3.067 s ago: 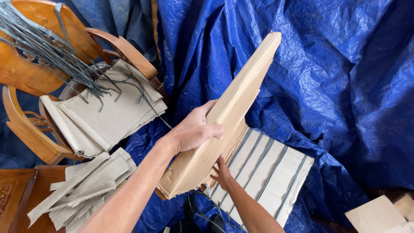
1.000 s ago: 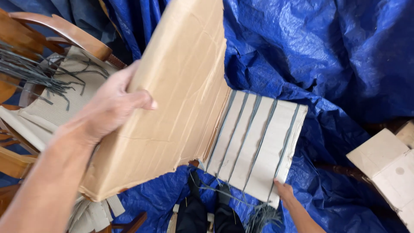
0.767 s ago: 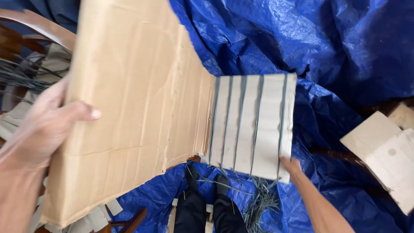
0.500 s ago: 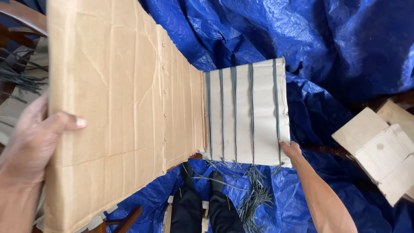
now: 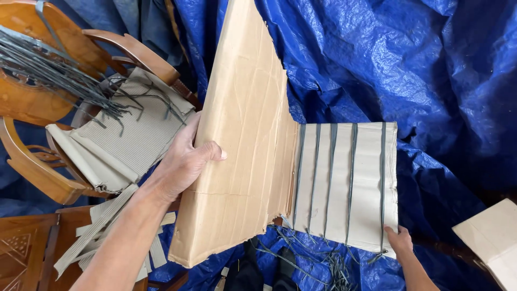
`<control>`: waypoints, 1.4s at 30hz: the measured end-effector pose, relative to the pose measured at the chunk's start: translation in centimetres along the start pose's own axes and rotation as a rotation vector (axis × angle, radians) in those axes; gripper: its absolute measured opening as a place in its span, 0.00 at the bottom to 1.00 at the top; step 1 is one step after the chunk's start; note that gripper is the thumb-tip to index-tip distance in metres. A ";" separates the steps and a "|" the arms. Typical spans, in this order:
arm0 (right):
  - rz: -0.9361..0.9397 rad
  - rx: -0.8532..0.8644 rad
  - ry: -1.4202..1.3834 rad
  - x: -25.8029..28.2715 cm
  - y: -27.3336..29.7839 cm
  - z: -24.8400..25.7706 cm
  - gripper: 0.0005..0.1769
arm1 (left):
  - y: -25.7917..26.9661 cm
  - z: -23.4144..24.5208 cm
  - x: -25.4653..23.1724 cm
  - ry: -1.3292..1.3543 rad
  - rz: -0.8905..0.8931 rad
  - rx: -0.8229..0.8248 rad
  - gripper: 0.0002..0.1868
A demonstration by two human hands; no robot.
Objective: Wrapping and securing wooden chairs with cardboard and plastic strapping.
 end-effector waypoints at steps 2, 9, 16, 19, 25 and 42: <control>-0.002 -0.087 0.144 0.4 1.9 0.5 0.49 | -0.1 -0.8 -0.4 -0.006 0.000 0.014 0.53; 0.441 -0.192 0.161 7.0 9.1 -8.3 0.47 | 0.2 -4.0 -2.4 0.085 -0.162 0.061 0.41; 0.458 0.280 -0.290 26.5 30.3 -10.1 0.46 | 0.7 -6.8 -3.8 0.103 -0.246 0.062 0.37; 0.676 0.271 -0.331 34.8 35.7 -6.5 0.44 | 0.4 -6.8 -3.5 0.130 -0.245 0.065 0.39; 0.973 0.576 -0.696 47.2 45.5 -1.1 0.41 | 0.3 -7.3 -2.1 0.340 -0.346 0.091 0.43; 0.517 0.832 -1.023 42.9 40.1 -13.8 0.42 | 0.6 -10.0 3.6 0.779 -0.351 0.155 0.30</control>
Point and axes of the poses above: each hand's wrist, its own y-axis away from the middle knuckle, its own z-axis out of the back of the hand, x = y × z, the point moved 10 cm from there along -y, towards the middle knuckle, and after that the axes turned 9 degrees about -y, right-handed, at the moved point
